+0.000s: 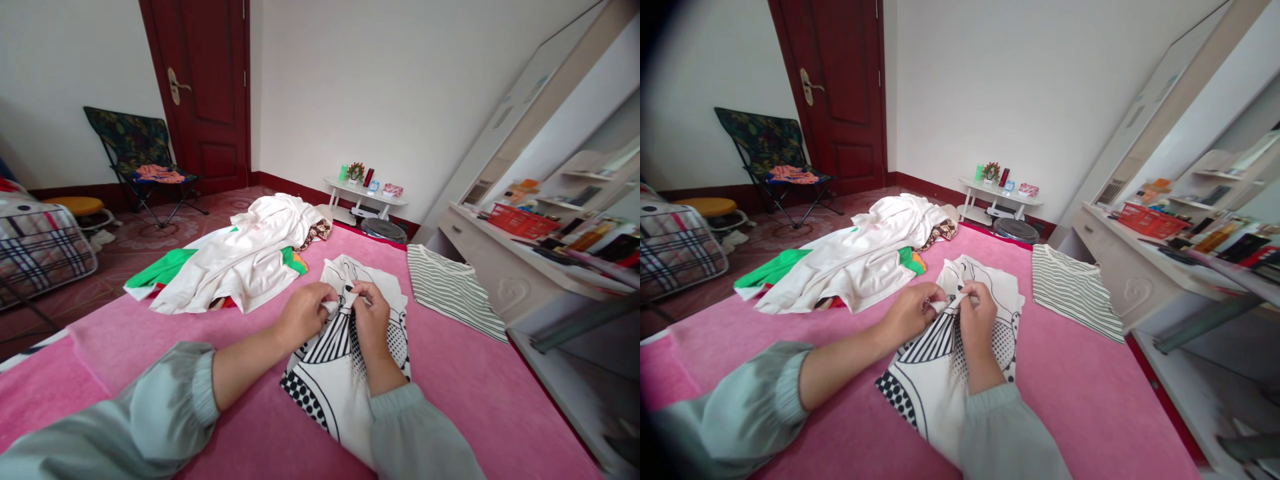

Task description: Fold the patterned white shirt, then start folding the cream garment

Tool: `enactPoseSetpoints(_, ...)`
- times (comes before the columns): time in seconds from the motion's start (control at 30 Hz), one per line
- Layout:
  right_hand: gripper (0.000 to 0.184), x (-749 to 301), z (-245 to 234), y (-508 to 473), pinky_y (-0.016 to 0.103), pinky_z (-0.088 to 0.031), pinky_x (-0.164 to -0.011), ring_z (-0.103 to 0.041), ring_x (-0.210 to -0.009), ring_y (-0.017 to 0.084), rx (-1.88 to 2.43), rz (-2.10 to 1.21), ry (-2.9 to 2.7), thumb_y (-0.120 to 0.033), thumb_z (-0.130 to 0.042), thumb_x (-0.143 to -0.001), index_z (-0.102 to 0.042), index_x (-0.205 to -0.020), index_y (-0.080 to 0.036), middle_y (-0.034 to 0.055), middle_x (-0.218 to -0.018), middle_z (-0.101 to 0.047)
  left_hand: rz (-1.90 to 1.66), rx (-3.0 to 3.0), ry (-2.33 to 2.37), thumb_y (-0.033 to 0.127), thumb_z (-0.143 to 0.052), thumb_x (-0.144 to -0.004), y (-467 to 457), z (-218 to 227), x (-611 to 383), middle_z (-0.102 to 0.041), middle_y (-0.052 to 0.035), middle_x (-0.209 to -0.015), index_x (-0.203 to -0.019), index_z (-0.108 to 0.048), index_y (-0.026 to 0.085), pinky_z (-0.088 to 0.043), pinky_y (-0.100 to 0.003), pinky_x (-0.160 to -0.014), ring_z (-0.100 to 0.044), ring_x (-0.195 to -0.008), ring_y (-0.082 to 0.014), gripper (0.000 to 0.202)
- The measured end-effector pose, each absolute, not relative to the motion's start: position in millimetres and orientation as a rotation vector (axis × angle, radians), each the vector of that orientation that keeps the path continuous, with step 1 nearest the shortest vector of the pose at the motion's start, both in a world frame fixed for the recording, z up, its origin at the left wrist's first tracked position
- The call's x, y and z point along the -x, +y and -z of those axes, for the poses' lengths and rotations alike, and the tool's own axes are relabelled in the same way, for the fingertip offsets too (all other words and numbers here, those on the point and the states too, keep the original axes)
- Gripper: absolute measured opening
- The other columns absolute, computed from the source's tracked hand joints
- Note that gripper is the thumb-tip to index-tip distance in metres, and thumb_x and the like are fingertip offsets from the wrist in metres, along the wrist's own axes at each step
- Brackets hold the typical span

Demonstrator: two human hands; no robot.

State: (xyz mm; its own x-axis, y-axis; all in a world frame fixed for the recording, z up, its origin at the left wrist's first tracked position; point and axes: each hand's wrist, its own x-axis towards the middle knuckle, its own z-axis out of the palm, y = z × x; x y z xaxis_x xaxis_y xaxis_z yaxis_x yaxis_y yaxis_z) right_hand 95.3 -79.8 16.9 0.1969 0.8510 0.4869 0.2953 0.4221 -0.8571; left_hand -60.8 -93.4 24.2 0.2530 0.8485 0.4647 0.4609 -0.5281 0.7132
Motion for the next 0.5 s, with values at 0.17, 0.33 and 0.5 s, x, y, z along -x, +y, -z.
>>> enactPoseSetpoints(0.17,0.010,-96,-18,-81,0.034,-0.046,-0.087,-0.060,-0.098,0.020,1.119,-0.513,-1.348,-0.017,-0.047,-0.072,-0.056,-0.075,-0.021,0.0049,-0.099,-0.065,-0.867,-2.271,0.924,0.005,-0.047,-0.069,-109,-34,56,-0.062,-0.0006,-0.064,-0.058,-0.053,0.017,-0.039,-0.024,-0.061,-0.056,-0.063,-0.0158,0.017)
enactPoseSetpoints(0.33,0.014,-96,-14,-78,0.032,-0.048,-0.083,-0.061,-0.099,0.020,1.107,-0.538,-1.428,-0.018,-0.046,-0.074,-0.057,-0.082,-0.021,0.0058,-0.104,-0.065,-0.742,-1.991,0.819,0.014,-0.052,-0.067,-100,-41,64,-0.056,0.0024,-0.056,-0.054,-0.050,0.016,-0.039,-0.021,-0.053,-0.056,-0.058,-0.0145,0.013)
enactPoseSetpoints(0.5,0.042,-88,-12,-80,0.036,-0.046,-0.090,-0.059,-0.107,0.021,1.224,-0.498,-1.961,-0.017,-0.051,-0.074,-0.055,-0.116,-0.021,0.0072,-0.115,-0.064,-0.470,-1.398,1.013,0.033,-0.052,-0.071,-82,-45,83,-0.062,-0.0031,-0.052,-0.061,-0.053,0.018,-0.047,-0.027,-0.050,-0.060,-0.049,-0.0186,0.018)
